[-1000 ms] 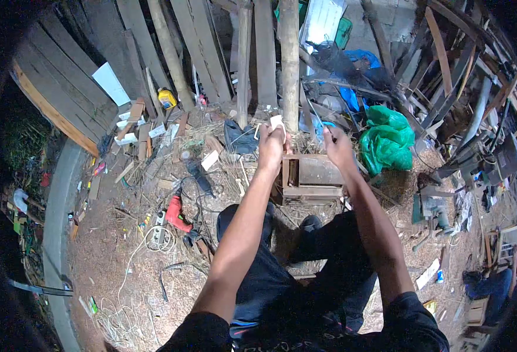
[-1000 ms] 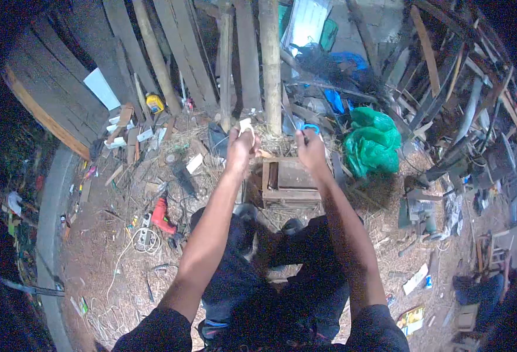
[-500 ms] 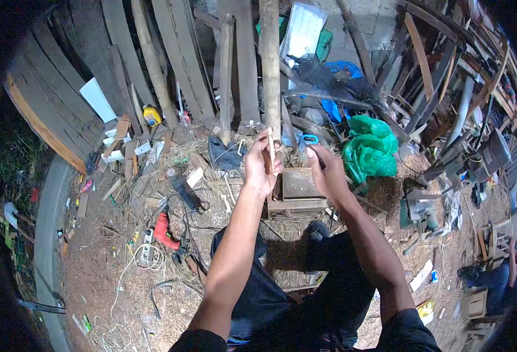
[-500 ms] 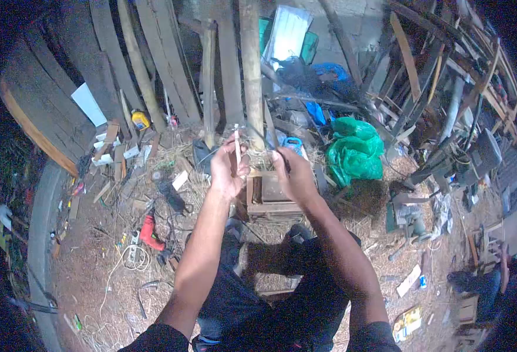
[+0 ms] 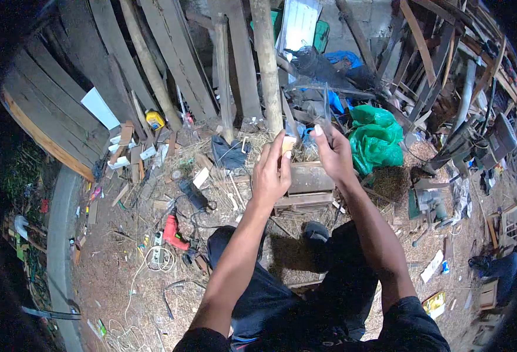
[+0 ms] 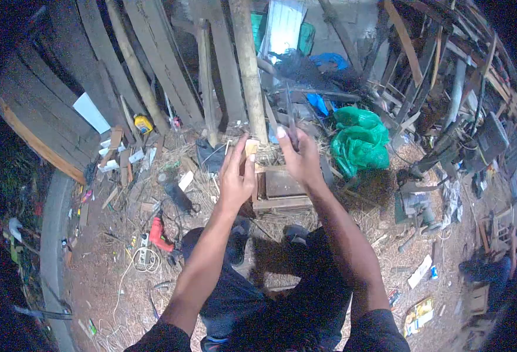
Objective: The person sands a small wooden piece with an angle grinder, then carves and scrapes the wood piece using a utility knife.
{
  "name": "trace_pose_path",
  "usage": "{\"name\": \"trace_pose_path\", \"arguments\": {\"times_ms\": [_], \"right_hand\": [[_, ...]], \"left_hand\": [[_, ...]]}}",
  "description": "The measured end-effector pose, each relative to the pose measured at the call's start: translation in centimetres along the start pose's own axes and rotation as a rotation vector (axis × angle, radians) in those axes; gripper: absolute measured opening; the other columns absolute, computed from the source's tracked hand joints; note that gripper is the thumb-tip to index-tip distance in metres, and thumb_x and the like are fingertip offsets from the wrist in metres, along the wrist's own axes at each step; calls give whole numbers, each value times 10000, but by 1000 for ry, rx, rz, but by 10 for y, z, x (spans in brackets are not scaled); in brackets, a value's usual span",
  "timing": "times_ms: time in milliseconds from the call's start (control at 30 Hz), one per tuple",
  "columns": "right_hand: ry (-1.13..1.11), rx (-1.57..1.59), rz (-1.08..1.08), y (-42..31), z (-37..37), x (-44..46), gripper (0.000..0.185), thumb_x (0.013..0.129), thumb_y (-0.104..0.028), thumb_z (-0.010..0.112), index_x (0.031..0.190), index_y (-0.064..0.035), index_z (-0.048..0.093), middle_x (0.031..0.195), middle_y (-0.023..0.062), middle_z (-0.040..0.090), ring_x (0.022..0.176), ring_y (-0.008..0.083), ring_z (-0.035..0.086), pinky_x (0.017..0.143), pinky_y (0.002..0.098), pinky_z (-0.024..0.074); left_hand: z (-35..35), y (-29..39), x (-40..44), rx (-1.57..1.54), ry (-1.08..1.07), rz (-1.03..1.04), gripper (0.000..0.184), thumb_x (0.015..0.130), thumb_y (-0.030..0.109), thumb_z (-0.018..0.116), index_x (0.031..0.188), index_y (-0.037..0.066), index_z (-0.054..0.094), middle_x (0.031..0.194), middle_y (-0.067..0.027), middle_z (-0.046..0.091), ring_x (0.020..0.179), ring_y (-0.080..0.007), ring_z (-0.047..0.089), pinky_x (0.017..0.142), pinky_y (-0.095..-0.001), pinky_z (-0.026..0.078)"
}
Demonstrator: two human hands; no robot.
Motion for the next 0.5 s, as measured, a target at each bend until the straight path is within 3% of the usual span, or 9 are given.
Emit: {"name": "trace_pose_path", "arguments": {"times_ms": [33,133,200,233,367,467,500], "right_hand": [[-6,-34,5,-19,0,-4,217,943,-211,640,1016,-8,661,723,-71,516,649,23,430,555,207,335],[18,121,-96,-25,1,-11,175,914,-151,678,1031,-21,662,738,-82,511,659,17,420,561,198,330],[-24,140,-49,-27,0,-14,182,894,-122,699,1045,-27,659,759,-83,532,675,13,438,578,190,346],[-45,148,-27,-28,-1,-16,192,884,-107,709,1052,-30,658,770,-84,542,683,12,447,586,187,353],[-112,76,-34,-14,-6,-17,187,926,-87,649,1098,-15,646,865,-80,577,716,3,452,612,172,349],[64,44,-107,-19,-20,-14,221,945,-156,634,1125,-26,627,817,-49,566,724,16,477,607,188,379],[42,50,-68,-14,-20,-13,246,984,-166,563,1180,-24,607,819,-30,572,730,25,487,607,201,396]], "left_hand": [[2,1,1,-7,-1,12,469,887,42,563,1351,62,495,1008,-196,611,852,-369,649,698,-432,524],[13,4,1,1,-30,54,457,883,54,575,1335,66,508,1001,-175,618,849,-358,648,693,-429,527],[18,14,0,29,-51,133,452,883,55,578,1330,67,512,998,-172,619,850,-351,650,695,-419,528],[23,12,0,16,-110,73,448,884,54,573,1328,68,515,998,-164,623,852,-345,649,694,-412,530],[30,13,-2,-7,-132,70,438,891,59,558,1327,64,517,1019,-163,626,866,-357,645,710,-420,530],[30,10,1,-60,-121,24,437,894,47,546,1330,67,516,1037,-170,624,877,-359,646,724,-412,531],[28,7,3,-119,-76,-7,414,920,50,521,1333,68,512,1059,-164,636,910,-341,659,747,-411,532]]}}
Point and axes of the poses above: each hand's wrist, its own x-axis towards the middle knuckle, its own z-axis out of the palm, y = z × x, the point moved 10 cm from there along x, towards the middle knuckle
